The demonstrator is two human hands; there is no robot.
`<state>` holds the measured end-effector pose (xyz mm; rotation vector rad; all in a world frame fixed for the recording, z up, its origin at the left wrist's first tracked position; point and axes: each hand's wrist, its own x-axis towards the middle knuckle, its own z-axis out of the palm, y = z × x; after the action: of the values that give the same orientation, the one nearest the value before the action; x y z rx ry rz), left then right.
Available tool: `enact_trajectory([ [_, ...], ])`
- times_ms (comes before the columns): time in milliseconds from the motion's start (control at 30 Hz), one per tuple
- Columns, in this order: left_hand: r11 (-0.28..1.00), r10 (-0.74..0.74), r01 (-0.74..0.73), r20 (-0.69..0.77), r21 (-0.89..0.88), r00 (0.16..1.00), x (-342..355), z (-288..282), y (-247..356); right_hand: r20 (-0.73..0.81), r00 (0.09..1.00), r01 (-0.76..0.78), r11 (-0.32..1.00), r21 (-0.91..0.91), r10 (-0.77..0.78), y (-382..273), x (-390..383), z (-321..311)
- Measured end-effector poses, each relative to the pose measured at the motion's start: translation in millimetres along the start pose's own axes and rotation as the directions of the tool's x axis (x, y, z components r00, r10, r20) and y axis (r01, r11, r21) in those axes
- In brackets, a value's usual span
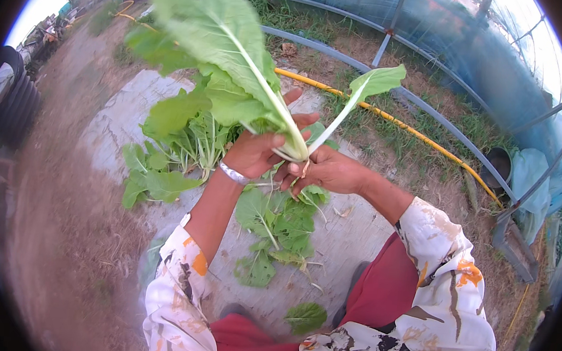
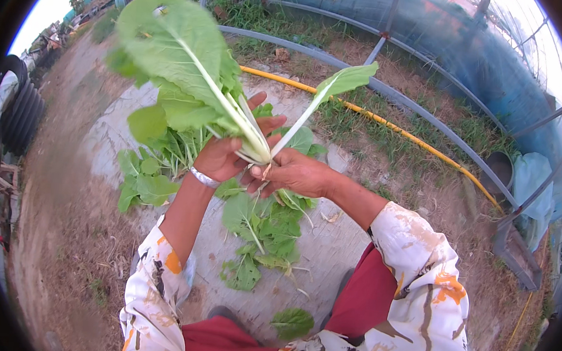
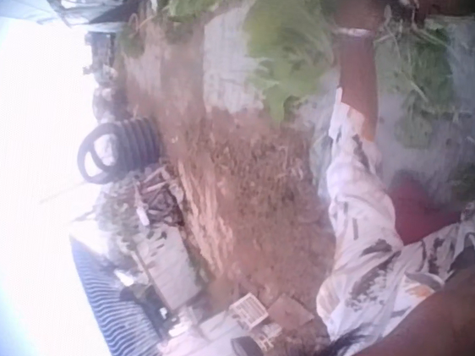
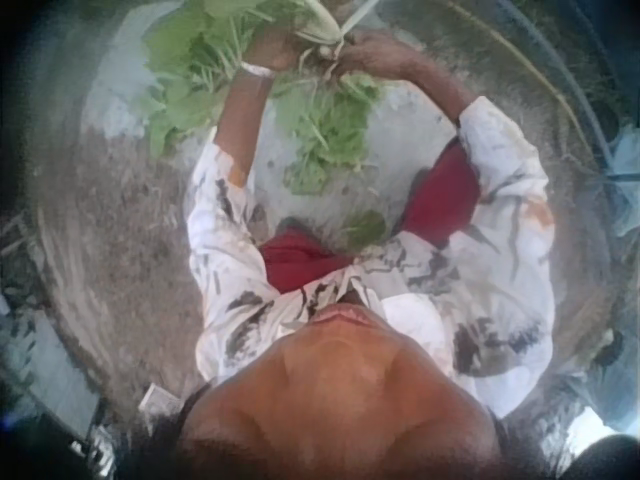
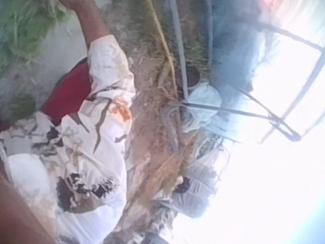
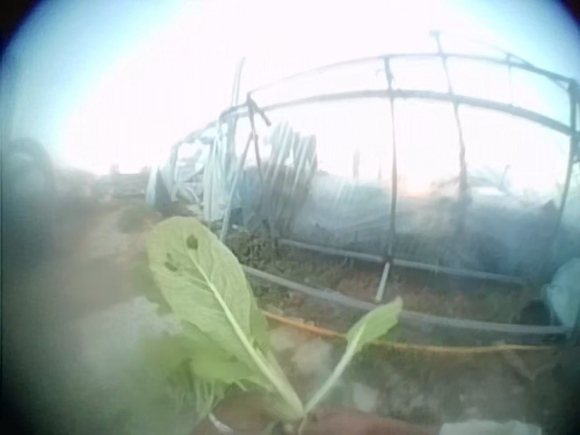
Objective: The person picks up bunches of leafy green vegetables from the ground, removes yellowed or damaged leaves by hand, and places the cleaned bunches into a plastic bag.
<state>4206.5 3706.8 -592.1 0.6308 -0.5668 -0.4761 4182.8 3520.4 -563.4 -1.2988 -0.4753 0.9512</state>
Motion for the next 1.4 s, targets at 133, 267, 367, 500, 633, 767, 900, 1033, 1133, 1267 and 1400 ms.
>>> enact_trajectory([
  [133, 0.999, 0.032, -0.032, -0.155, 0.0, 0.987, 0, -8, 4, -0.308, 0.922, 0.093, 0.906, -0.413, -0.235, -10, -4, -7],
  [267, 0.998, 0.018, -0.005, -0.228, 0.06, 0.973, -1, -3, 6, -0.476, 0.852, 0.183, 0.975, -0.124, -0.22, -11, 3, -18],
  [367, 0.999, 0.014, -0.022, -0.317, -0.024, 0.948, -1, -3, 6, -0.56, 0.798, 0.227, 0.972, -0.064, -0.223, -5, 10, -22],
  [500, 0.969, 0.073, -0.174, -0.472, -0.174, 0.878, 3, -2, 5, -0.663, 0.677, 0.378, 0.924, -0.059, -0.319, -5, 7, -30],
  [633, 0.97, 0.116, -0.21, -0.524, -0.123, 0.844, -7, -23, 18, -0.503, 0.754, 0.218, 0.883, -0.416, -0.423, -23, -20, -35],
  [767, 0.987, 0.006, -0.074, -0.42, -0.146, 0.907, -12, -25, 29, 0.06, 0.997, 0.075, 0.516, -0.854, -0.046, -25, -30, -22],
  [900, 0.996, 0.087, -0.095, -0.393, 0.0, 0.915, -5, -22, 16, -0.352, 0.794, 0.055, 0.635, -0.771, -0.496, -30, -9, -15],
  [1033, 0.998, 0.059, -0.044, -0.381, 0.048, 0.923, -3, -11, 13, -0.297, 0.878, 0.016, 0.644, -0.765, -0.375, -22, 7, -8],
  [1133, 0.998, 0.052, -0.061, -0.411, -0.009, 0.91, -2, -9, 10, -0.329, 0.875, -0.054, 0.605, -0.794, -0.354, -21, -2, -24],
  [1267, 0.996, 0.091, -0.089, -0.489, 0.027, 0.867, 2, -11, 13, -0.364, 0.871, -0.064, 0.659, -0.75, -0.33, -20, -5, -15],
  [1400, 0.993, 0.096, -0.118, -0.532, -0.008, 0.841, 8, 0, 4, -0.399, 0.867, -0.124, 0.648, -0.752, -0.297, -10, 3, 0],
])
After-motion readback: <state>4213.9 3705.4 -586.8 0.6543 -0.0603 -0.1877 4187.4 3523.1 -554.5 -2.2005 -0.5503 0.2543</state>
